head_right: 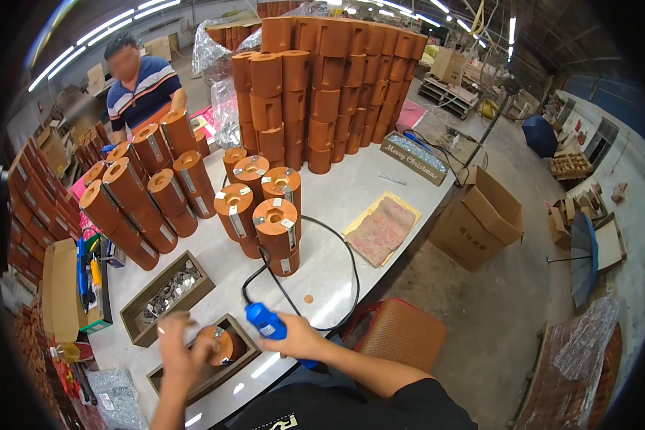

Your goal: Attaching metal clips to wooden cylinders using an electric screwdriver at a factory workbench.

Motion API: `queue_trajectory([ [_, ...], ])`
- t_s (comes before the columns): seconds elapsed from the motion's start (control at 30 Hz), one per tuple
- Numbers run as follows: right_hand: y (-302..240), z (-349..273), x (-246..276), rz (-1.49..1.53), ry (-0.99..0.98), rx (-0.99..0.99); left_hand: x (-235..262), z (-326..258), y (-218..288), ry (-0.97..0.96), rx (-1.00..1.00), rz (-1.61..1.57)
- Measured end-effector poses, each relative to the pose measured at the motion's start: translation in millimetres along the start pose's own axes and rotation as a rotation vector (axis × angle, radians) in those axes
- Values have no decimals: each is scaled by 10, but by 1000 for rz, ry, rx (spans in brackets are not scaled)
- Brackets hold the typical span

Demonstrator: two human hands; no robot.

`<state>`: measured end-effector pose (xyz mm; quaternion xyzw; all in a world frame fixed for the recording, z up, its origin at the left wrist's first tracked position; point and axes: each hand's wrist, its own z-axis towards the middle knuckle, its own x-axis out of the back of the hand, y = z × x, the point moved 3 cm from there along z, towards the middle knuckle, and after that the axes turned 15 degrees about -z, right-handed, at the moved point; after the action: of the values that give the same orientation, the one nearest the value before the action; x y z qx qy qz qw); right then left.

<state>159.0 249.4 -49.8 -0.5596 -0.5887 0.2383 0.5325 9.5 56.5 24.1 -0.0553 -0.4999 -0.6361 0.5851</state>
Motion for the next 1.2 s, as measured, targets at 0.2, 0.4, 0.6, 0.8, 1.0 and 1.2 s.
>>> queue_trajectory([
  [0.2,-226,-65,368,408,280,99,534,650,-1295,-11,262,240],
  [0.4,-325,-244,760,538,503,181,266,673,-1495,-132,538,149],
  [0.6,-284,-275,824,561,554,159,45,569,-1411,-256,574,249],
  [0.8,-309,-243,727,534,495,175,45,679,-1438,-380,565,219],
  [1.0,-311,-255,675,513,473,170,1,675,-1603,-524,659,251],
  [1.2,-275,-262,680,479,483,159,8,608,-1727,-467,671,124],
])
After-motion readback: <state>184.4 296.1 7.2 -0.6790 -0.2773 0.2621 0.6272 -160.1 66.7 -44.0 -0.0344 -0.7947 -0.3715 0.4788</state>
